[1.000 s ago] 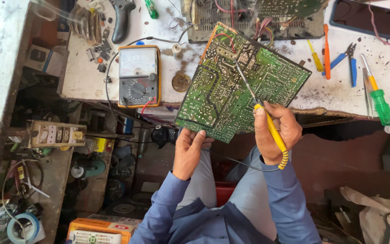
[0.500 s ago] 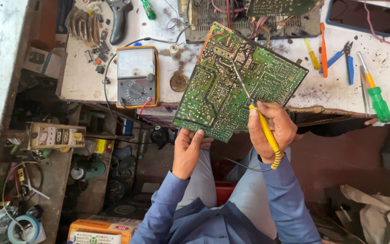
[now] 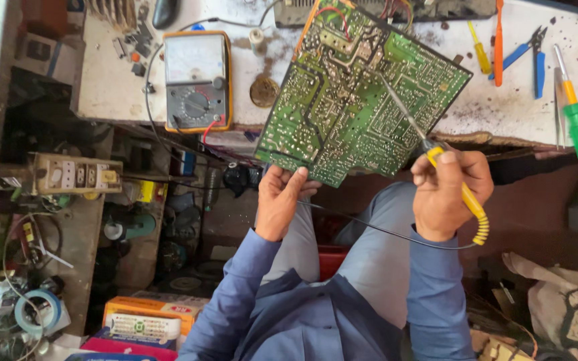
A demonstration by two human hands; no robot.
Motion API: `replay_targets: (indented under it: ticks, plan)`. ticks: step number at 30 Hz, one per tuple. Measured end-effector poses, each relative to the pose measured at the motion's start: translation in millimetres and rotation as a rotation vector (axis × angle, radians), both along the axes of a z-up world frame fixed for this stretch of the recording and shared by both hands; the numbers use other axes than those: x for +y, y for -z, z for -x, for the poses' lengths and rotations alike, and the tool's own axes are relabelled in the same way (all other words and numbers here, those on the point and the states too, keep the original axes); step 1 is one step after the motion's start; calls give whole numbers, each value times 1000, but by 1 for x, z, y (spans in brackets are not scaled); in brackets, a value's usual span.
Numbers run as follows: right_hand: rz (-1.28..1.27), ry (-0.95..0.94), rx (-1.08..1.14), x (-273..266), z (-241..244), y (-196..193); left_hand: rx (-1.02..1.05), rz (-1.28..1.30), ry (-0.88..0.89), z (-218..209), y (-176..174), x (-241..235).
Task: The person works on a circuit board, using a screwdriver to adjust components and a soldering iron to reflow solder joints on the board's underside. They handle the board and tools with both hands while seated at a cluttered workbench.
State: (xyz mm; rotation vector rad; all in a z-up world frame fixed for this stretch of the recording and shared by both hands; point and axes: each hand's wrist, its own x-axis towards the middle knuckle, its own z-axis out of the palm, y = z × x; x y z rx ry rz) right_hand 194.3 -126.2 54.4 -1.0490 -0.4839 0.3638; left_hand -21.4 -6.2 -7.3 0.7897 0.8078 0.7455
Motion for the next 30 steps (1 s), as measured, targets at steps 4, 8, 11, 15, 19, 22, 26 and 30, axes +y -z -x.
replay_targets:
  ticks: [4, 8, 11, 15, 19, 22, 26, 30]
  plan:
    - [-31, 31, 101, -22, -3, 8, -14, 13, -30, -5, 5, -3]
    - [-30, 81, 60, -32, -4, 14, 3, 33, -21, -8, 6, -3]
    - [-20, 69, 1, -35, -3, 16, -2, 32, -20, -10, 4, -4]
    - [18, 76, -72, -32, 1, 16, 6, 25, -22, -9, 0, -4]
    - [21, 102, -50, -29, 1, 14, 25, 31, -20, -9, -4, -4]
    - [-1, 119, -3, -30, -3, 13, 22, 20, -20, -8, -5, -4]
    - [-51, 153, 82, -33, -13, 12, 7, 22, -35, -9, -5, -4]
    - [-58, 191, 107, -42, -25, 13, 3, 44, -46, -10, -4, -4]
